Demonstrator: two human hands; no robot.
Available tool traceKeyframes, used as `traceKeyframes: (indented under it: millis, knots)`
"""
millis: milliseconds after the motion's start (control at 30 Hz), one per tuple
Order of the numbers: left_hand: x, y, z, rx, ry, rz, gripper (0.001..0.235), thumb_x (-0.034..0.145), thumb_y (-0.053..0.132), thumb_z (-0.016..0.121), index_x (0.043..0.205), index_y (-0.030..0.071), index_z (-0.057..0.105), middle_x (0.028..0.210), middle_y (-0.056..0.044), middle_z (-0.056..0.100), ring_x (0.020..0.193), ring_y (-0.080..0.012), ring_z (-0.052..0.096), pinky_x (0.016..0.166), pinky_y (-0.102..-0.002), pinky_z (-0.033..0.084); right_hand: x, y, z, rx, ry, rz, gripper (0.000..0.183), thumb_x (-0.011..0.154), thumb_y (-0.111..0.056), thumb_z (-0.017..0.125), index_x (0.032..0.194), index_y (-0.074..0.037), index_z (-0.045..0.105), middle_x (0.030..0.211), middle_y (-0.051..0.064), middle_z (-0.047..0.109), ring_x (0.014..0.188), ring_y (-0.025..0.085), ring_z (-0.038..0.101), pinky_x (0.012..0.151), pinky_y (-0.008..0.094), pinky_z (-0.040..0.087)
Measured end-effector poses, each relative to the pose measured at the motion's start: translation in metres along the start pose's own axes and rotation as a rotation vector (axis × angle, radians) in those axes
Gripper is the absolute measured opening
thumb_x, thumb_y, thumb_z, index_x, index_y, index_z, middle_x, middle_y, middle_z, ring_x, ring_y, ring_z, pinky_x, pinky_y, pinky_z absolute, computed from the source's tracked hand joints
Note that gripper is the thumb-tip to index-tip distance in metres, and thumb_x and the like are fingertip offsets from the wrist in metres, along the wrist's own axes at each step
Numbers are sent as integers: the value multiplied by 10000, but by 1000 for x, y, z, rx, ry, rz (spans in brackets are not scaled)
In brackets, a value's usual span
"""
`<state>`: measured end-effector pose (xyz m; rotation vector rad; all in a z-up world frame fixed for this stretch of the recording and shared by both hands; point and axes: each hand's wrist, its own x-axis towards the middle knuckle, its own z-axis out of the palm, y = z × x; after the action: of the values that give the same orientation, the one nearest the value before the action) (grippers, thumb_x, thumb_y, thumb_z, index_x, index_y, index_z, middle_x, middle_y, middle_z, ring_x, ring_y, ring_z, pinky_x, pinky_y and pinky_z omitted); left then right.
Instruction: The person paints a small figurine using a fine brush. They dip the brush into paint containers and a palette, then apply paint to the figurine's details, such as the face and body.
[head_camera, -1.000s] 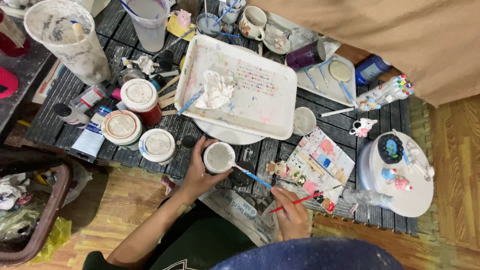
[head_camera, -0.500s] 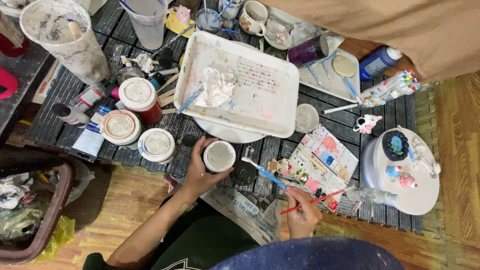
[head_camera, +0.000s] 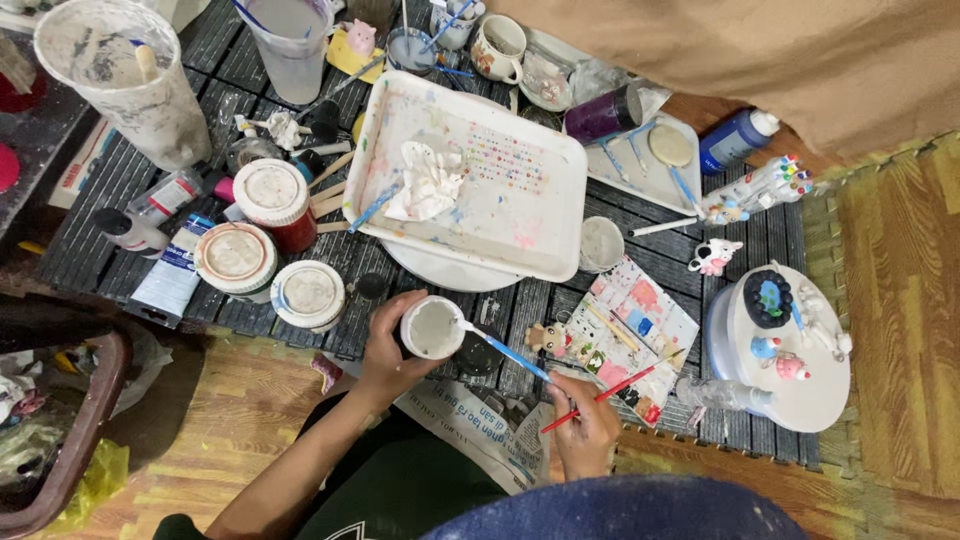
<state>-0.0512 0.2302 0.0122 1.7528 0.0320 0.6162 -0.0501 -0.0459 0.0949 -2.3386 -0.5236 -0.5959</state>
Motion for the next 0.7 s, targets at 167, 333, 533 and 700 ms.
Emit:
traceKeyframes:
  millis: [167,333,533,700]
  knots:
    - [5,7,0,22,-3,76,845,655,168,965,1370,50,530,1338,-131,607,1271,-299,576,1103,-408,448,-5,2,0,-28,-30,31,210,838,-30,799,1040,-80,770,941,94,783,835,163,766,680,283,606]
    - [0,3,-1,-15,-3,11,884,658,162,959,1399,33,494,1366,-156,573,1293,-316,565,1104,-412,454,-7,10,-7,-28,-11,-10,209,840,-32,798,1044,-71,774,925,97,774,806,134,754,651,265,595]
    - [-3,-7,4,-14,7,80,942,677,162,954,1414,7,389,1415,-205,574,1322,-322,560,1124,-435,441,-10,23,-13,9,125,67,204,882,16,752,1080,-35,740,978,124,767,828,133,740,688,254,571]
    - [-2,-8,11,-21,19,88,1003,704,206,945,1419,-41,287,1433,-231,564,1312,-328,589,1126,-429,449,8,35,-6,66,235,161,189,932,36,724,1108,-33,743,956,100,762,828,120,709,729,253,560]
